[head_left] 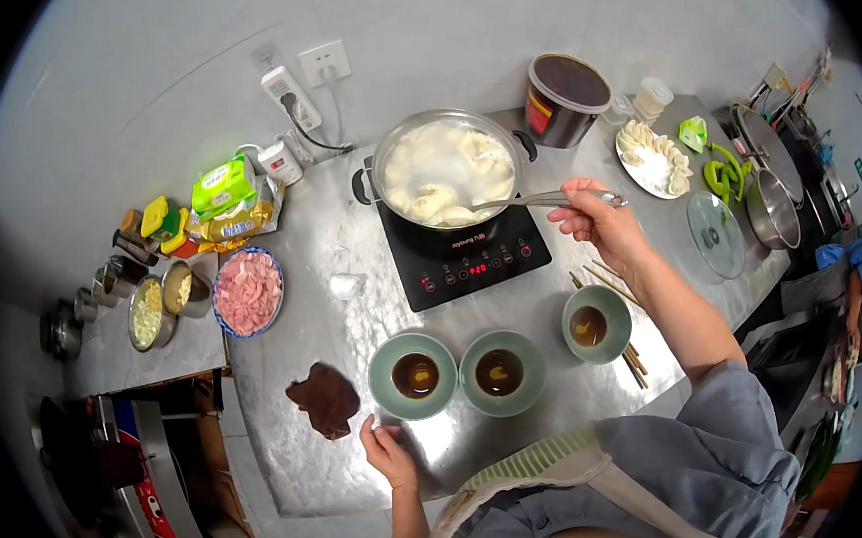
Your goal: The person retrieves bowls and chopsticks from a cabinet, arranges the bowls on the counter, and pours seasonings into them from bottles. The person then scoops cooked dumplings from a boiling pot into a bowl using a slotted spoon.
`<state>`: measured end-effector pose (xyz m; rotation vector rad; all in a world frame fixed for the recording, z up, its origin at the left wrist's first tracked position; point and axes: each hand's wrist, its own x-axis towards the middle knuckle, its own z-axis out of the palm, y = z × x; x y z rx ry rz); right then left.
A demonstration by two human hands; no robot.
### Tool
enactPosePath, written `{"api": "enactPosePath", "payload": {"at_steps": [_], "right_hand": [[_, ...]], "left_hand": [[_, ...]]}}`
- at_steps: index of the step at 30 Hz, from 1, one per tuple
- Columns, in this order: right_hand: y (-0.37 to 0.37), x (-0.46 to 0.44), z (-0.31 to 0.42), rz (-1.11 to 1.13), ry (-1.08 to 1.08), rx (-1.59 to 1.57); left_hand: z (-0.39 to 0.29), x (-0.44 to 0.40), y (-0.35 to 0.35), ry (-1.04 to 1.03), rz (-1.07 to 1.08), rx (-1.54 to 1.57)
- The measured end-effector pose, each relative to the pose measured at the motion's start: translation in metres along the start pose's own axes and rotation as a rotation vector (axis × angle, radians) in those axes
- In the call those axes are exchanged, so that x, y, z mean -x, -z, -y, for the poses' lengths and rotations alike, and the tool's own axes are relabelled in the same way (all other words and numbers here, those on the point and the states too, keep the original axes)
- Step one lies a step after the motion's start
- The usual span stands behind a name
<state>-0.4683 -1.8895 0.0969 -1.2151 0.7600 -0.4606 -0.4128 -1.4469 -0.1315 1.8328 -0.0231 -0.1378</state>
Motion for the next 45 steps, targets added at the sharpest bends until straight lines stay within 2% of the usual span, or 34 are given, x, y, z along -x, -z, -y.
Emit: {"api": "enactPosePath", "payload": {"at_steps": [13, 19, 21, 45], "right_hand": [[-0.004, 0.025, -0.033, 0.053, 0.162, 0.105], [-0.003, 0.036, -0.05, 0.088, 0.217, 0.139], [-0.004, 0.039, -0.053, 0.093, 0.225, 0.151], [-0.007, 0.051, -0.065, 0.171, 0.339, 0.199]], "left_hand": [[0.003, -0.004, -0.007, 0.076, 0.034, 0.032], [-0.009, -0.004, -0.016, 0.146, 0.067, 0.142], [-0.022, -0.003, -0.018, 0.273, 0.106, 0.178], [-0.009, 0.0, -0.031, 0.389, 0.133, 0.379]]}}
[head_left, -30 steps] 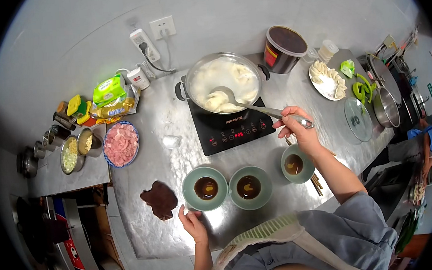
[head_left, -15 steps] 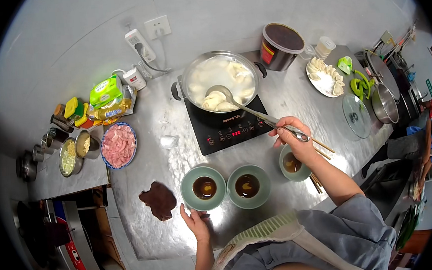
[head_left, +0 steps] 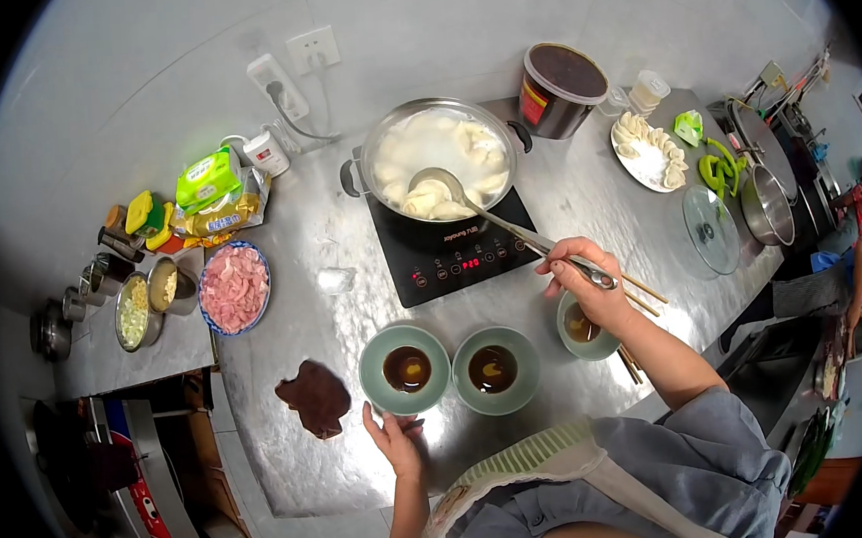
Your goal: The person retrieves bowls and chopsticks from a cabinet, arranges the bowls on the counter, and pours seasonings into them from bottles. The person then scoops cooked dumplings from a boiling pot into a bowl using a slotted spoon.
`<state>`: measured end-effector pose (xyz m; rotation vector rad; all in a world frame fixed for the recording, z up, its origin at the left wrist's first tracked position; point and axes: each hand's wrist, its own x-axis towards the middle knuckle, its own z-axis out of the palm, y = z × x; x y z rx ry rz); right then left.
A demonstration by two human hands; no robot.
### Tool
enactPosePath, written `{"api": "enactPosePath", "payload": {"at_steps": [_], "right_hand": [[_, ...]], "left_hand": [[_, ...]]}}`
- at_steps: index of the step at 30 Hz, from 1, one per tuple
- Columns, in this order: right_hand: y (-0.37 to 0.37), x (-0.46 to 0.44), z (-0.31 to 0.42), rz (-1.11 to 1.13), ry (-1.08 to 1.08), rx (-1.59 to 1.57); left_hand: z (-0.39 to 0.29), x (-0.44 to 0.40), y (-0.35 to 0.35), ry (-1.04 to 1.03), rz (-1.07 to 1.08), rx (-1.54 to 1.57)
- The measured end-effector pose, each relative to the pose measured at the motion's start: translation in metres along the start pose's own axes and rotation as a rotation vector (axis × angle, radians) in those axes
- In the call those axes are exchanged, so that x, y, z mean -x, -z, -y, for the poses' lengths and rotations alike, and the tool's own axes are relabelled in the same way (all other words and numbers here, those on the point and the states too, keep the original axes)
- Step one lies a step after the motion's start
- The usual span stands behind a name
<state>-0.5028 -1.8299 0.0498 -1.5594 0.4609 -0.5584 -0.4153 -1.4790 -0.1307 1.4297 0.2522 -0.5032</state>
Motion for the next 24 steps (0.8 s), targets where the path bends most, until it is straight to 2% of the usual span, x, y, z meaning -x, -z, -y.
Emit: {"api": "enactPosePath", "payload": {"at_steps": [11, 16, 24], "right_hand": [[-0.001, -0.002, 0.003, -0.002, 0.002, 0.0], [0.001, -0.018, 0.017, -0.132, -0.081, 0.014], [0.005, -0.051, 0.037, -0.301, -0.213, -0.201]], "left_hand": [[-0.005, -0.001, -0.011, 0.023, 0.001, 0.026], [-0.003, -0.003, -0.011, 0.015, 0.013, 0.028], [-0.004, -0.005, -0.01, 0.019, 0.029, 0.037]]}}
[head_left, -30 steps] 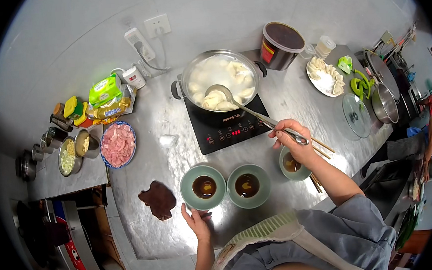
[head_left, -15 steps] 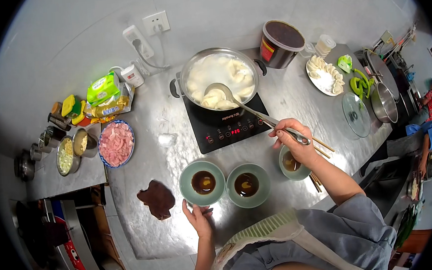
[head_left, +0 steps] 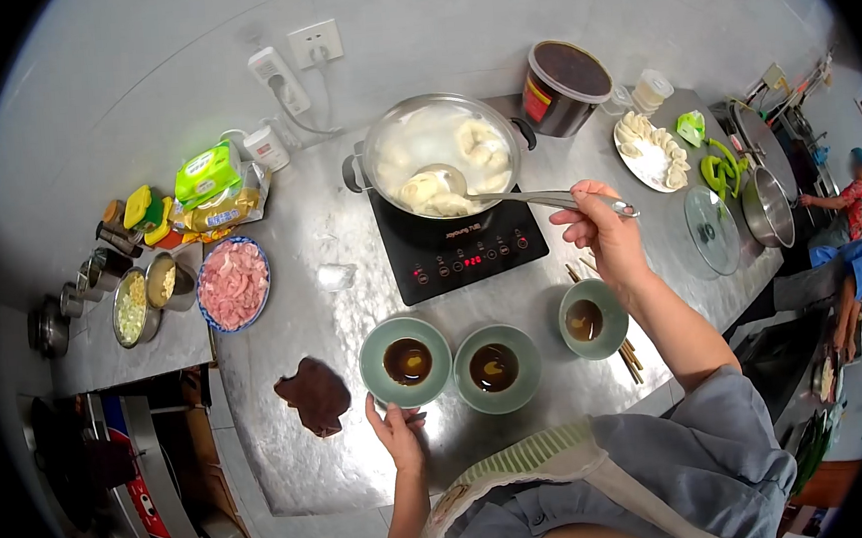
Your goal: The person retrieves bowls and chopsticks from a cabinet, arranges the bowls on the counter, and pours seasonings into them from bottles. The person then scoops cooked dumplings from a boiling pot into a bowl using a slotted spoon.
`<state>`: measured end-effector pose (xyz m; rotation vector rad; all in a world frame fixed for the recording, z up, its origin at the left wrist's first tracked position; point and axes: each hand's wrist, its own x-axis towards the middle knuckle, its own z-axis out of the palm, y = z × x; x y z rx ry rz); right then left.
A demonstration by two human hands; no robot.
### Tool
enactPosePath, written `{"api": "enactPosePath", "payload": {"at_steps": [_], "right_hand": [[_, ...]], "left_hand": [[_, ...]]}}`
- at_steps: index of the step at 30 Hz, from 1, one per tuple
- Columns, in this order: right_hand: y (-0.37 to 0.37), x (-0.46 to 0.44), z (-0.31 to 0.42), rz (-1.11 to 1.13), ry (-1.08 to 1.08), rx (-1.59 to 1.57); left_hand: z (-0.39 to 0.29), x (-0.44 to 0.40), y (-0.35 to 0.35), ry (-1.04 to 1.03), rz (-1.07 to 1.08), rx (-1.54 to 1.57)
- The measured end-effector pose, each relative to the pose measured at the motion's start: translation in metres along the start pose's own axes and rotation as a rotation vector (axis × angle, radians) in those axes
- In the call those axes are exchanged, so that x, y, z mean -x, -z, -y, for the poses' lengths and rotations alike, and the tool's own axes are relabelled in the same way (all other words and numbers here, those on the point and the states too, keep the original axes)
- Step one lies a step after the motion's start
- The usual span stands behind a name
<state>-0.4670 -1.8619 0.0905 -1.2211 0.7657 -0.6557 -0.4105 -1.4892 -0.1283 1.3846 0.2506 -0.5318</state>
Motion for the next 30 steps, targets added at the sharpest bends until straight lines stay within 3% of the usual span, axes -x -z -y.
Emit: {"api": "enactPosePath", "payload": {"at_steps": [30], "right_hand": [[-0.003, -0.025, 0.021, -0.016, 0.058, 0.005]], "left_hand": [[-0.005, -0.011, -0.008, -0.018, 0.041, -0.019]]}}
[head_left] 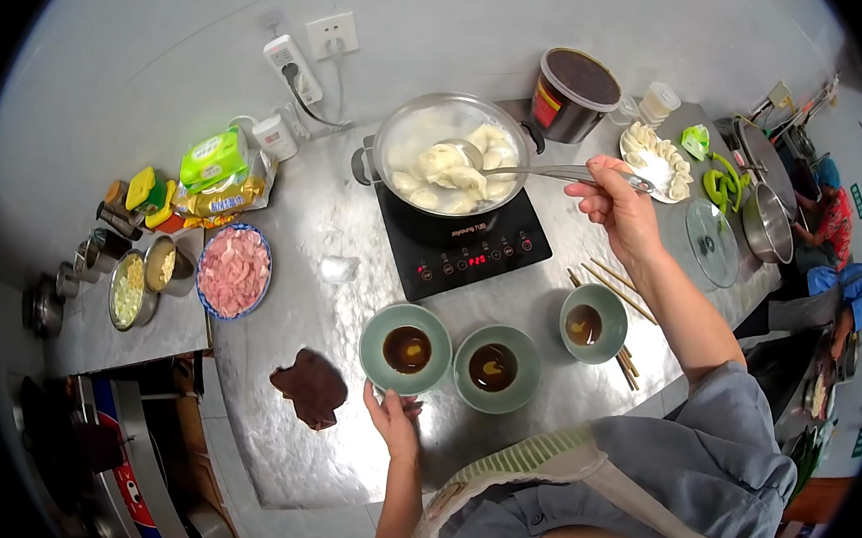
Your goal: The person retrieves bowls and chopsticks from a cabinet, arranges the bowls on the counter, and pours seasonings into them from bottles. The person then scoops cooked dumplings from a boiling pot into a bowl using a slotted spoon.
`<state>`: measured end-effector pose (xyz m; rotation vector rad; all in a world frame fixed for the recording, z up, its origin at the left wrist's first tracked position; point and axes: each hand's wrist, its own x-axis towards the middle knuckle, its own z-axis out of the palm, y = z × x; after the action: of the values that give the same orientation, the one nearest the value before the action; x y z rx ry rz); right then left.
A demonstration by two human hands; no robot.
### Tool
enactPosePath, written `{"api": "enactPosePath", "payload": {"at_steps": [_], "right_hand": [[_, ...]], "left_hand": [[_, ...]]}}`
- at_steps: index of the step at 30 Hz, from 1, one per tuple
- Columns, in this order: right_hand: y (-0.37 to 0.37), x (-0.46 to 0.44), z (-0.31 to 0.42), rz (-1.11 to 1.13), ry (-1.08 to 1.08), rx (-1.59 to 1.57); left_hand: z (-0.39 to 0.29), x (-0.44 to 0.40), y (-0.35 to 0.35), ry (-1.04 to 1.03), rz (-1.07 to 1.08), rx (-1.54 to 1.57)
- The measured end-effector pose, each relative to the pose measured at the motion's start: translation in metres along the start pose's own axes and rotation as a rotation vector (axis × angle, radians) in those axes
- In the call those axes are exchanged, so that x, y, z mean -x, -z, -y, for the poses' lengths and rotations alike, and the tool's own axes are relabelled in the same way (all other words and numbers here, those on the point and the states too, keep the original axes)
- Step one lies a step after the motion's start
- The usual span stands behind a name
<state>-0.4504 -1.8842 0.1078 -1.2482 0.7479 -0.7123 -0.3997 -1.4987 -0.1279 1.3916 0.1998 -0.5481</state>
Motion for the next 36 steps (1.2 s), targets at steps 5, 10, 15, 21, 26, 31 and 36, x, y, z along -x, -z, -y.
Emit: {"api": "enactPosePath", "payload": {"at_steps": [5, 10, 15, 21, 26, 31, 36], "right_hand": [[-0.001, 0.013, 0.009, 0.048, 0.027, 0.011], [-0.005, 0.047, 0.016, 0.115, 0.018, -0.027], [-0.005, 0.094, -0.004, 0.113, -0.101, -0.067], [0.007, 0.143, -0.053, 0.203, -0.23, -0.103], [0.009, 0.177, -0.07, 0.325, -0.224, 0.055], [0.012, 0.2, -0.088, 0.468, -0.132, 0.139], [0.013, 0.216, -0.097, 0.559, 0.008, 0.203]], "left_hand": [[-0.001, -0.002, -0.003, 0.001, 0.0, 0.003], [0.001, -0.002, 0.002, 0.028, 0.025, 0.0], [-0.002, 0.013, 0.014, -0.001, 0.008, -0.045], [0.003, 0.029, 0.034, 0.013, -0.03, -0.074], [0.01, 0.037, 0.047, 0.001, -0.049, -0.08], [0.015, 0.045, 0.055, -0.037, -0.033, -0.115], [0.014, 0.048, 0.059, -0.062, -0.023, -0.181]]}}
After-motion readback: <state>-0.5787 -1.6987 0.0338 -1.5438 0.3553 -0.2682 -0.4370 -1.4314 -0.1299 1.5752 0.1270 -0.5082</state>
